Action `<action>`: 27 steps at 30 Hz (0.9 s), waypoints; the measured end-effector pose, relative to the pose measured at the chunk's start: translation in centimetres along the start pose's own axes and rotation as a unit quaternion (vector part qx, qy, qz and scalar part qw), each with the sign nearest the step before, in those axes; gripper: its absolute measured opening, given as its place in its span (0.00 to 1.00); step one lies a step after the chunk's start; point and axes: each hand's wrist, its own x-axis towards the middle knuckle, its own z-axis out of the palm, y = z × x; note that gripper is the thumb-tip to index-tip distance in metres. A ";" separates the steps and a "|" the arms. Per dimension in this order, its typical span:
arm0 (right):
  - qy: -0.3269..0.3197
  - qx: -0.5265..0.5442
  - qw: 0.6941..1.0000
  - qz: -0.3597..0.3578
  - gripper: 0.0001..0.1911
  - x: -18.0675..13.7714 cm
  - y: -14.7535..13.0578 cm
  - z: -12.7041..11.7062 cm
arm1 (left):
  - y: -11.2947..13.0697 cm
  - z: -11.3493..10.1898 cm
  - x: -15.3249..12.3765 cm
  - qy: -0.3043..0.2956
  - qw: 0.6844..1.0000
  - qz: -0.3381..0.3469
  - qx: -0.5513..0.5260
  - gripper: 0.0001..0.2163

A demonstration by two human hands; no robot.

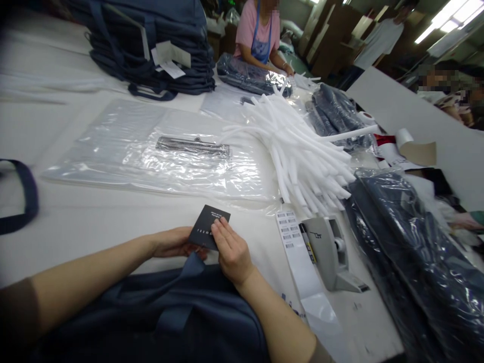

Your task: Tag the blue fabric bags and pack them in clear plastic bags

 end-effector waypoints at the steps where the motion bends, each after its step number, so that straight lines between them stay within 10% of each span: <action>1: 0.003 -0.002 1.000 0.002 0.37 0.0 0.0 -0.1 | 0.0 0.2 0.3 -0.008 1.000 -0.006 0.002 0.16; 15: -0.017 0.105 0.988 0.116 0.37 -0.5 -0.1 1.7 | -1.6 -2.2 0.4 0.191 0.958 0.205 0.063 0.19; 27: -0.039 0.096 0.989 0.107 0.37 -0.8 -0.8 2.0 | -1.3 -3.5 -2.0 0.237 0.924 0.241 0.177 0.12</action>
